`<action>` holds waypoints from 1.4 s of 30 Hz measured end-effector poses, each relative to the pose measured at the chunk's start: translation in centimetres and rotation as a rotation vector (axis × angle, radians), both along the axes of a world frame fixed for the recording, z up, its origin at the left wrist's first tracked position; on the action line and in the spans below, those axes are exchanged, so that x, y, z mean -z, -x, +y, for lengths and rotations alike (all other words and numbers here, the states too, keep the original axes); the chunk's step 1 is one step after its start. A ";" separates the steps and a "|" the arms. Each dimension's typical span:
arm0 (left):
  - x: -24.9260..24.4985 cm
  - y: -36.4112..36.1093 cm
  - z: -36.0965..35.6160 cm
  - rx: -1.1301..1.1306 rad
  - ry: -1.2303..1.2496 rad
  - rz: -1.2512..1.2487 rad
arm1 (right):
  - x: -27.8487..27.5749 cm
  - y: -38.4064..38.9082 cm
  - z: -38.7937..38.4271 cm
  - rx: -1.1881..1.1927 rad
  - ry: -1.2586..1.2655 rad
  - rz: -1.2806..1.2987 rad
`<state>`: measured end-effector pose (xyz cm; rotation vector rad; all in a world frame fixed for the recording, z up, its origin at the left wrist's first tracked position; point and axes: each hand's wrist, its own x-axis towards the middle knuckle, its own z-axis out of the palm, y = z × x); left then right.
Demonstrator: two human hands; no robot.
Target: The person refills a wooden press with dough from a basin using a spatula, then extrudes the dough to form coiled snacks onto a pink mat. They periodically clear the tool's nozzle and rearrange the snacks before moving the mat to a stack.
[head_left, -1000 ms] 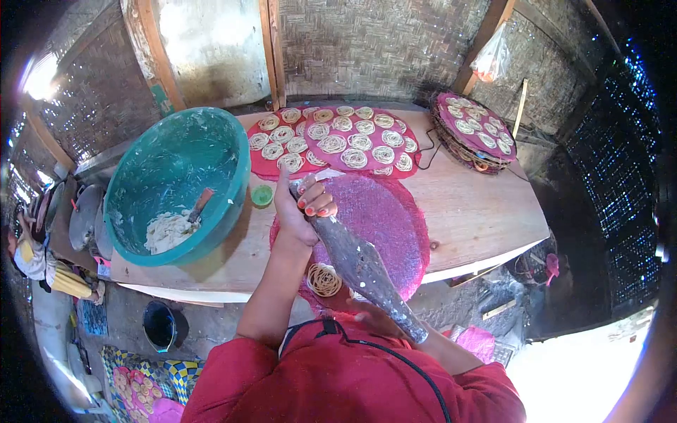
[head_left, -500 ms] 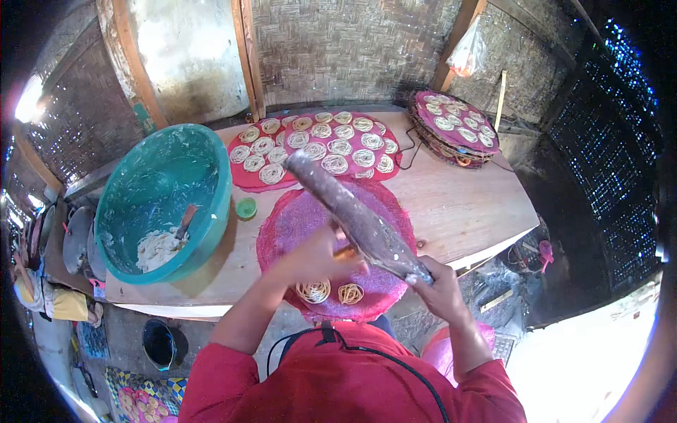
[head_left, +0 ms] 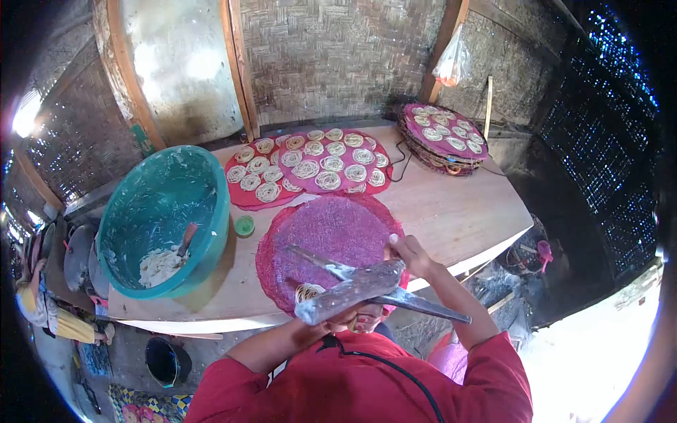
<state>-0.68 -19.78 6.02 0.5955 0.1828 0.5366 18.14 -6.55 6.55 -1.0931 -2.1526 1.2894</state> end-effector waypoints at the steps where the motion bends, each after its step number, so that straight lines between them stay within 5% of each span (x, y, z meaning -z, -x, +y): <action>1: -0.6 0.6 0.4 -0.011 -0.009 0.067 | -0.9 0.5 0.0 -0.094 -0.151 0.130; 4: -3.6 1.7 1.3 0.017 0.120 0.144 | -10.6 4.7 -3.3 -0.441 -0.616 0.510; 6: -4.0 1.3 1.9 -0.074 -0.013 0.251 | -16.2 7.1 -6.8 -0.674 -0.924 0.368; 10: -3.8 1.8 2.6 -0.191 -0.582 0.486 | -19.7 8.3 -9.4 -0.943 -0.594 -0.080; 14: -1.2 4.0 3.6 -0.413 -1.489 0.642 | -17.6 9.5 -7.4 -0.514 -0.546 0.158; 15: -5.5 4.2 2.5 -0.269 -1.191 0.881 | -17.3 9.8 -6.9 -0.392 -0.577 0.299; 16: -5.4 4.7 2.4 -0.268 -1.195 0.881 | -17.8 9.6 -6.7 -0.391 -0.580 0.300; 20: -2.3 9.2 1.1 -0.397 -1.690 1.337 | -19.6 5.8 -4.2 0.096 -0.609 0.243; 22: -0.6 11.9 0.2 -0.738 -1.843 1.580 | -20.0 2.7 -3.1 0.386 -0.256 0.612; 24: 1.6 14.0 -0.5 -1.134 -1.950 1.807 | -18.2 0.3 -1.4 0.446 -0.162 1.104; 26: 5.9 14.8 -0.4 -0.925 -0.813 1.325 | -14.4 -1.3 0.6 0.446 -0.154 1.330; 28: 7.4 13.4 -0.4 -1.144 -0.830 1.142 | -10.2 -2.1 2.4 0.411 -0.079 1.662; 30: 3.9 10.7 -1.0 -1.347 -0.490 1.015 | -9.3 -0.9 1.9 0.472 -0.038 1.792; 39: 2.2 10.0 -1.8 -1.243 -0.595 1.174 | -6.6 -0.7 1.2 0.409 0.001 1.890; 42: -2.9 8.6 -0.3 -1.450 -1.321 1.131 | -6.4 -0.8 0.6 0.478 0.002 1.852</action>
